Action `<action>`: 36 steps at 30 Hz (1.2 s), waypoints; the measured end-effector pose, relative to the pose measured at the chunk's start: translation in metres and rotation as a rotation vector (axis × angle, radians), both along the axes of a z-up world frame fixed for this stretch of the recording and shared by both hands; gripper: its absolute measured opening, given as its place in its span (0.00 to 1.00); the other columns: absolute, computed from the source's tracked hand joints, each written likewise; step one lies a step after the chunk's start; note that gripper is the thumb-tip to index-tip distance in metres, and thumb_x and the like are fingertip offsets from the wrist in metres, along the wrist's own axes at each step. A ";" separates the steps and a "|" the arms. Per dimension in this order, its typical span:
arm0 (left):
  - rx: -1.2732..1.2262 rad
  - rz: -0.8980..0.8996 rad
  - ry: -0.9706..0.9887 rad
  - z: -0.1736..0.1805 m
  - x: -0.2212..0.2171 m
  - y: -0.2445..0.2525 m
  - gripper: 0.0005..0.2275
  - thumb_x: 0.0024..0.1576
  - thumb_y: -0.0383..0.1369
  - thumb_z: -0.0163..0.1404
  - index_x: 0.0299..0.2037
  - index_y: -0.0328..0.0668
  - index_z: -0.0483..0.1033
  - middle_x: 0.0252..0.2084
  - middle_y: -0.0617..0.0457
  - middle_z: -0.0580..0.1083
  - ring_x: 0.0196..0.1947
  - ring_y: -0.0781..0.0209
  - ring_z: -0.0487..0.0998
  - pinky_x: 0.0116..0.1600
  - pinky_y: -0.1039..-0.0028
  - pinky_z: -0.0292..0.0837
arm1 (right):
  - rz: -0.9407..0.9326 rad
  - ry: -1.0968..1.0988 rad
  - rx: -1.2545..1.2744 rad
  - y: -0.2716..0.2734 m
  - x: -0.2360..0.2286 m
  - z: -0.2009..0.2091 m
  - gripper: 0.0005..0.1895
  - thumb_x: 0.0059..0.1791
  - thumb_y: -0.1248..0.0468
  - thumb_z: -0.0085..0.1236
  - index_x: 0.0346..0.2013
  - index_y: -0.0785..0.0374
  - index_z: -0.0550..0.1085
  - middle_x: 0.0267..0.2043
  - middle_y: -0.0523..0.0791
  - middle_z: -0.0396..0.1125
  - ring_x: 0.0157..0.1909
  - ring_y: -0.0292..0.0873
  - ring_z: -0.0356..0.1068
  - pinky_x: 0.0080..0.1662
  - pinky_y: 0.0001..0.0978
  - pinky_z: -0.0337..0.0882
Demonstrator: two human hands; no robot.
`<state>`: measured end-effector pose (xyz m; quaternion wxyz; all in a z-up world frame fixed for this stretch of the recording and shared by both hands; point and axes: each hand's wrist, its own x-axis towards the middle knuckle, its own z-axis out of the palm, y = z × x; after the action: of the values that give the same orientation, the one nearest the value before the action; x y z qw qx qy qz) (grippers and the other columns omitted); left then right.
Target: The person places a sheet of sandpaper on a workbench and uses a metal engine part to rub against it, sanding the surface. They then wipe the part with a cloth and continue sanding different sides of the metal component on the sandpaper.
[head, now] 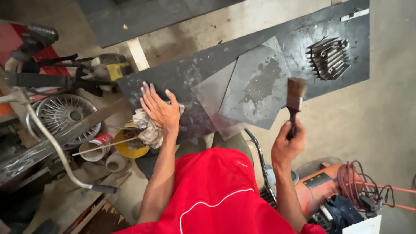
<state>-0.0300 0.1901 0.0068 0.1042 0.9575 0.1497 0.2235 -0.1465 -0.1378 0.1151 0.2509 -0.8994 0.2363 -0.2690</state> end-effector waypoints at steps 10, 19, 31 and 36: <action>-0.342 -0.114 -0.012 0.025 -0.005 0.030 0.20 0.61 0.32 0.51 0.63 0.33 0.70 0.66 0.36 0.68 0.67 0.34 0.67 0.70 0.43 0.51 | 0.047 0.169 -0.112 -0.004 0.003 -0.050 0.10 0.56 0.67 0.60 0.52 0.66 0.77 0.39 0.57 0.74 0.40 0.60 0.76 0.40 0.44 0.74; -0.171 -0.086 0.043 0.016 -0.016 0.016 0.20 0.56 0.32 0.52 0.59 0.34 0.72 0.62 0.39 0.72 0.63 0.42 0.73 0.70 0.45 0.54 | 0.006 0.167 0.669 0.038 0.075 -0.047 0.11 0.57 0.61 0.58 0.53 0.57 0.72 0.23 0.42 0.69 0.25 0.34 0.64 0.28 0.25 0.64; -0.136 -0.010 0.086 0.006 -0.016 0.021 0.19 0.53 0.32 0.51 0.55 0.39 0.76 0.64 0.45 0.72 0.65 0.47 0.72 0.70 0.53 0.64 | 0.682 0.115 0.299 0.265 0.469 -0.092 0.14 0.49 0.63 0.57 0.50 0.59 0.73 0.50 0.50 0.63 0.48 0.53 0.75 0.54 0.44 0.71; -0.103 -0.015 0.068 0.002 -0.013 0.026 0.19 0.53 0.32 0.51 0.56 0.39 0.76 0.64 0.43 0.72 0.64 0.46 0.73 0.70 0.54 0.64 | 0.635 0.240 -0.030 0.260 0.462 -0.083 0.18 0.50 0.58 0.59 0.54 0.50 0.69 0.54 0.43 0.66 0.57 0.50 0.66 0.55 0.59 0.58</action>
<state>-0.0430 0.2160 0.0093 0.1498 0.9590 0.1572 0.1823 0.3156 0.1220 0.0324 0.2791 -0.9570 -0.0317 -0.0730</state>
